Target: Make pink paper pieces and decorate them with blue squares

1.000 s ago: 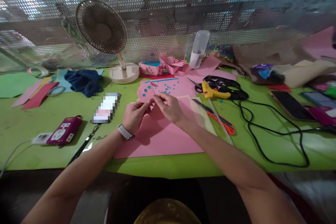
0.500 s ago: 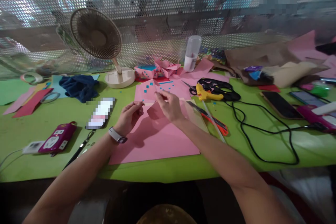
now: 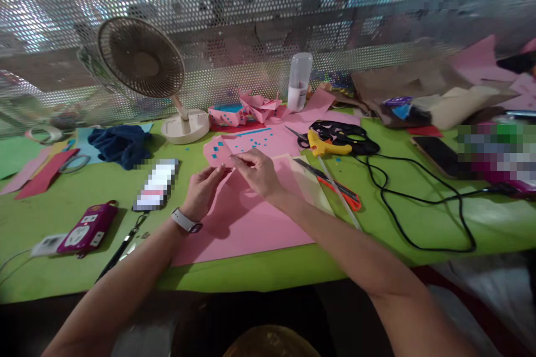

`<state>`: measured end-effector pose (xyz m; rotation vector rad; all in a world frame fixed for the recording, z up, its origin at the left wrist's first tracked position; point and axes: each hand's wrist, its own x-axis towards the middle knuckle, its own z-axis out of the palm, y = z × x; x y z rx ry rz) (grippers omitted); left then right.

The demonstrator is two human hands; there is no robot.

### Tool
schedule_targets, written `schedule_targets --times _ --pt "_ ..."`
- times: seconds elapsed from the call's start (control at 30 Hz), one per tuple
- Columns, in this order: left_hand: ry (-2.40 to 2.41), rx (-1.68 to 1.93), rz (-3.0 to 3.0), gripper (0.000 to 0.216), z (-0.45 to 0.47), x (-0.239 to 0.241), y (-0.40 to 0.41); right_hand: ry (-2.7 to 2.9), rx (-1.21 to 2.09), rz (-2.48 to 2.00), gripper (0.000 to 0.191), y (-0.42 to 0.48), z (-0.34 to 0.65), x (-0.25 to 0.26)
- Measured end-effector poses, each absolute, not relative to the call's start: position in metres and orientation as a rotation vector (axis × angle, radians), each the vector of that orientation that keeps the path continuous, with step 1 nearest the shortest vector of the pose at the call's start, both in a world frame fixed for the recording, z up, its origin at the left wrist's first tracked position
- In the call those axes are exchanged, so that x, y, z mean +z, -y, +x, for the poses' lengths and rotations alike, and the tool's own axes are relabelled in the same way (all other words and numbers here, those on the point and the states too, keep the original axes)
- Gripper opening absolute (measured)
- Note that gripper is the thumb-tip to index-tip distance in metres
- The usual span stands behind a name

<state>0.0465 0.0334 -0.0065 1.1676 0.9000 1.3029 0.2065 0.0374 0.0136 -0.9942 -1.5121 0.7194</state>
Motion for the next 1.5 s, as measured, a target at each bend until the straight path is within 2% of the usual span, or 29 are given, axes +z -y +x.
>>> schedule_targets --times 0.3,0.47,1.0,1.3,1.4,1.5 --pt "-0.855 1.337 1.164 0.025 0.049 -0.003 -0.030 1.498 0.935 -0.947 0.029 -0.027 0.197 0.015" --pt "-0.930 1.277 1.104 0.030 0.048 -0.005 -0.032 1.527 0.768 -0.949 0.029 -0.023 0.197 0.018" --pt "-0.784 1.167 1.114 0.018 0.042 -0.007 -0.035 1.498 0.538 -0.991 0.031 -0.036 0.207 0.016" --pt "-0.561 1.428 0.548 0.013 0.024 0.025 -0.050 1.408 0.421 -1.085 0.032 -0.064 0.232 0.013" --pt "-0.664 1.561 0.429 0.019 0.009 0.025 -0.066 1.408 0.386 -1.121 0.034 -0.069 0.240 0.015" --pt "-0.886 1.648 0.462 0.044 0.000 0.017 -0.077 1.445 0.404 -1.120 0.032 -0.072 0.245 0.019"
